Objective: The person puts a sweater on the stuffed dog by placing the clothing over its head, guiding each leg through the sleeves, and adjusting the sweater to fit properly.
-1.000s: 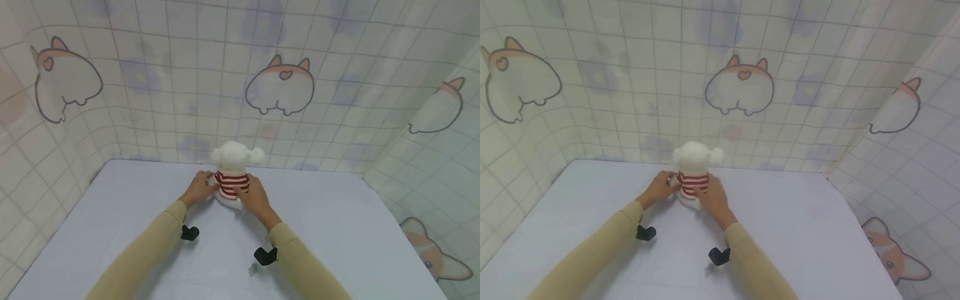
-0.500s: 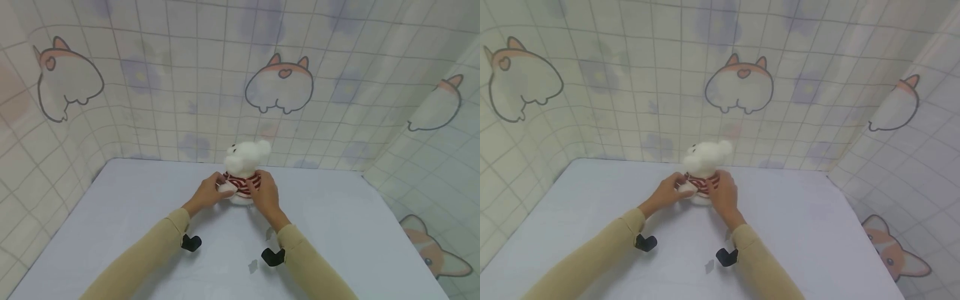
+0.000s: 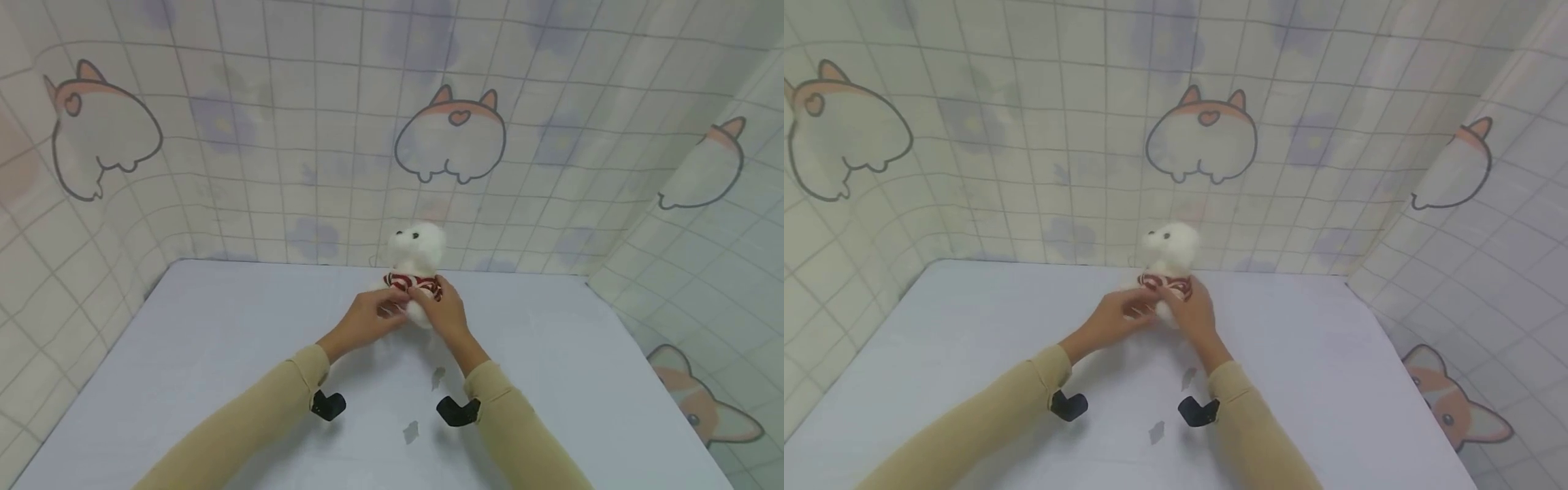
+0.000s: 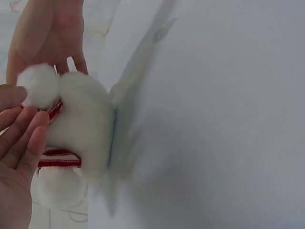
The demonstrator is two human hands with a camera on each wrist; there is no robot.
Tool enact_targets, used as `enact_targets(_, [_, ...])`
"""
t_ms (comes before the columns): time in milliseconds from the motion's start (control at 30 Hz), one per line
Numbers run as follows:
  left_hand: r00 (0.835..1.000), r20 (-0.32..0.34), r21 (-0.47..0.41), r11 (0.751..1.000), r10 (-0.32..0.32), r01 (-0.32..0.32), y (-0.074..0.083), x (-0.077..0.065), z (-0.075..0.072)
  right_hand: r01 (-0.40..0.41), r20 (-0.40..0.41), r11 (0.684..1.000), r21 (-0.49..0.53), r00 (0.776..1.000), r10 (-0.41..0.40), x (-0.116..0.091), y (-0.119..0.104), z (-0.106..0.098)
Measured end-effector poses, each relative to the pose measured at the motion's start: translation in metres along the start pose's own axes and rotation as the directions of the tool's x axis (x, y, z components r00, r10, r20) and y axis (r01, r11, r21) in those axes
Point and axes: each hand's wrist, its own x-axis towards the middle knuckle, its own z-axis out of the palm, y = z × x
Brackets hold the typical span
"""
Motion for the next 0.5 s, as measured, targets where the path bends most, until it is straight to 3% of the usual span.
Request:
enact_targets(100, [0.994, -0.107, 0.016, 1.000, -0.011, 0.013, -0.002, 0.001, -0.005, -0.043, 0.032, 0.999, 0.032, 0.999, 0.042, 0.003, 0.002, -0.006])
enact_targets(200, [0.976, -0.216, 0.043, 0.998, -0.033, 0.043, -0.008, 0.002, -0.009, -0.062, 0.038, 0.997, 0.050, 0.997, 0.060, 0.004, 0.003, -0.013])
enact_targets(267, [0.966, -0.254, 0.062, 0.996, -0.049, 0.067, -0.014, 0.004, -0.011, -0.053, 0.034, 0.998, 0.037, 0.998, 0.052, 0.005, 0.005, -0.016])
enact_targets(367, [0.963, -0.234, 0.038, 0.989, -0.132, 0.144, -0.021, 0.005, -0.012, -0.017, 0.024, 1.000, -0.012, 1.000, 0.017, 0.005, 0.006, -0.021])
enact_targets(500, [0.954, -0.103, -0.076, 0.959, -0.282, 0.275, -0.027, 0.007, -0.006, 0.044, -0.023, 0.997, -0.071, 0.999, -0.046, 0.003, 0.008, -0.025])
